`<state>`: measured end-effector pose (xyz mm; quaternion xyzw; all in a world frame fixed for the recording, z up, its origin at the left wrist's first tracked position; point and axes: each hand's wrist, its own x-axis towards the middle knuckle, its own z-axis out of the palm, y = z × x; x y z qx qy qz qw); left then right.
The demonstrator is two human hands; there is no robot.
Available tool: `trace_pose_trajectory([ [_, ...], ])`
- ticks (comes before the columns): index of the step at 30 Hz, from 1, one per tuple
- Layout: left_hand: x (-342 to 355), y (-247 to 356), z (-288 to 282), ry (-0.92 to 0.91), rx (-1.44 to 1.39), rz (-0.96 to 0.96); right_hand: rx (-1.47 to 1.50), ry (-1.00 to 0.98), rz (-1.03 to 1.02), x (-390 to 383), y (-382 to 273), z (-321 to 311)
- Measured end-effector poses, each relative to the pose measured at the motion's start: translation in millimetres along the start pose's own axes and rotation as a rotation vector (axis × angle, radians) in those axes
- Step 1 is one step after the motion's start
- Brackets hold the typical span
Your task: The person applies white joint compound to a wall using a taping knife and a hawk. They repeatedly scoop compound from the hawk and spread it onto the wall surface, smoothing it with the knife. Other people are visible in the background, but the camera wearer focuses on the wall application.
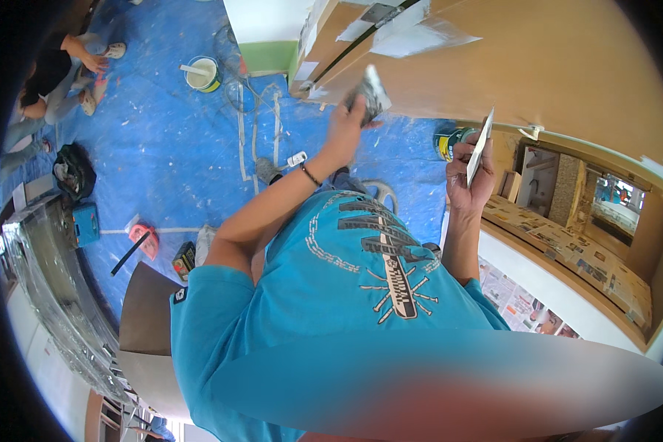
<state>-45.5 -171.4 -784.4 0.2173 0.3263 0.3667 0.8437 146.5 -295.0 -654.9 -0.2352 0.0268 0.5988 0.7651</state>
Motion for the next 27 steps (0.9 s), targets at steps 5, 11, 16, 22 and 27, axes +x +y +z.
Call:
trace_pose_trajectory([
  [5,65,-52,19,0.236,-0.347,0.001,-0.089,-0.12,0.035,-2,-32,-19],
  [11,112,-57,58,0.351,-0.474,0.088,-0.098,0.005,-0.009,-4,-81,-46],
  [16,93,-24,94,0.31,-0.444,0.153,-0.123,0.016,-0.008,1,-101,-53],
  [22,67,8,131,0.262,-0.375,0.226,-0.131,0.132,-0.036,9,-106,-57],
  [27,55,23,151,0.266,-0.311,0.268,-0.108,-0.103,0.034,11,-112,-72],
])
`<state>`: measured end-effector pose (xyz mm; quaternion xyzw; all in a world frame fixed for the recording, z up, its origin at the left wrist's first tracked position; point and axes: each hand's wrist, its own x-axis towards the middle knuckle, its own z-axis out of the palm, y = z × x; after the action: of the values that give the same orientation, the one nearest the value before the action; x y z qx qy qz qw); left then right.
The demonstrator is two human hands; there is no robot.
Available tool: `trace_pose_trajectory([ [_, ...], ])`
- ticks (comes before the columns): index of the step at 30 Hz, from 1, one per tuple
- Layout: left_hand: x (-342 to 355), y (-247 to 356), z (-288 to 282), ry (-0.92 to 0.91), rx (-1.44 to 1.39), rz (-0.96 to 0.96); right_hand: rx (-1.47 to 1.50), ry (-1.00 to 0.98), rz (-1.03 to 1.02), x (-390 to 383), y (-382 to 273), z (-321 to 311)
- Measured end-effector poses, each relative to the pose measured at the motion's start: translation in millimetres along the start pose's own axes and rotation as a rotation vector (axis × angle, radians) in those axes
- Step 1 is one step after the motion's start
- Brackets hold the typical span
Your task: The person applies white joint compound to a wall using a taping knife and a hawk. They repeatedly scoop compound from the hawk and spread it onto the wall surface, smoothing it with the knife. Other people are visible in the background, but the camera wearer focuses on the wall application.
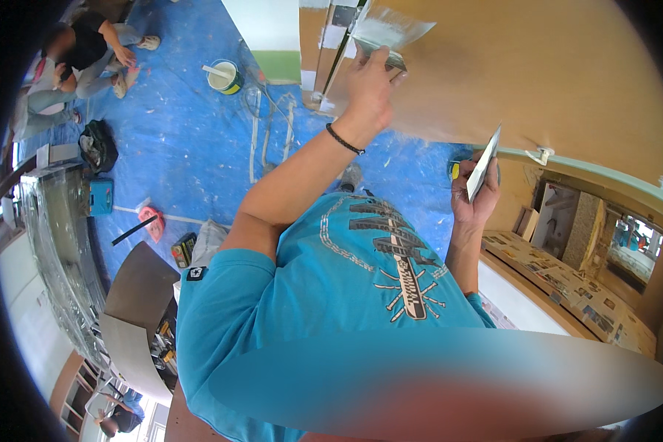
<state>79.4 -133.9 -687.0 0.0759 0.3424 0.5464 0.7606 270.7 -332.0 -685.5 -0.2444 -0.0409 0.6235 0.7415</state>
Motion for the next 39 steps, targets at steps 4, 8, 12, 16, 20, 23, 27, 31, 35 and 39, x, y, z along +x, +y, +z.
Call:
trace_pose_trajectory([
  [4,-16,11,22,-0.074,0.036,0.058,0.028,0.005,-0.006,0,5,2],
  [8,-41,20,39,-0.173,0.13,0.203,-0.046,0.162,-0.084,-2,13,15],
  [12,-77,38,19,-0.312,0.207,0.279,-0.062,0.275,-0.193,4,22,29],
  [16,-101,75,-20,-0.354,0.288,0.181,-0.105,0.2,-0.285,17,38,52],
  [20,-118,81,-36,-0.379,0.384,0.017,-0.214,0.157,-0.456,27,55,81],
  [23,-121,66,-41,-0.352,0.559,0.055,-0.227,0.148,-0.503,26,59,95],
  [27,-108,53,-48,-0.292,0.677,0.161,-0.401,0.279,-0.535,28,73,104],
  [31,-97,55,-41,-0.275,0.613,0.204,-1.063,0.206,-0.518,17,84,107],
  [35,-100,67,-31,-0.332,0.472,0.261,-1.199,0.043,-0.234,-8,81,100],
  [39,-111,103,-43,-0.762,0.902,0.911,-0.674,0.223,-0.118,1,96,92],
])
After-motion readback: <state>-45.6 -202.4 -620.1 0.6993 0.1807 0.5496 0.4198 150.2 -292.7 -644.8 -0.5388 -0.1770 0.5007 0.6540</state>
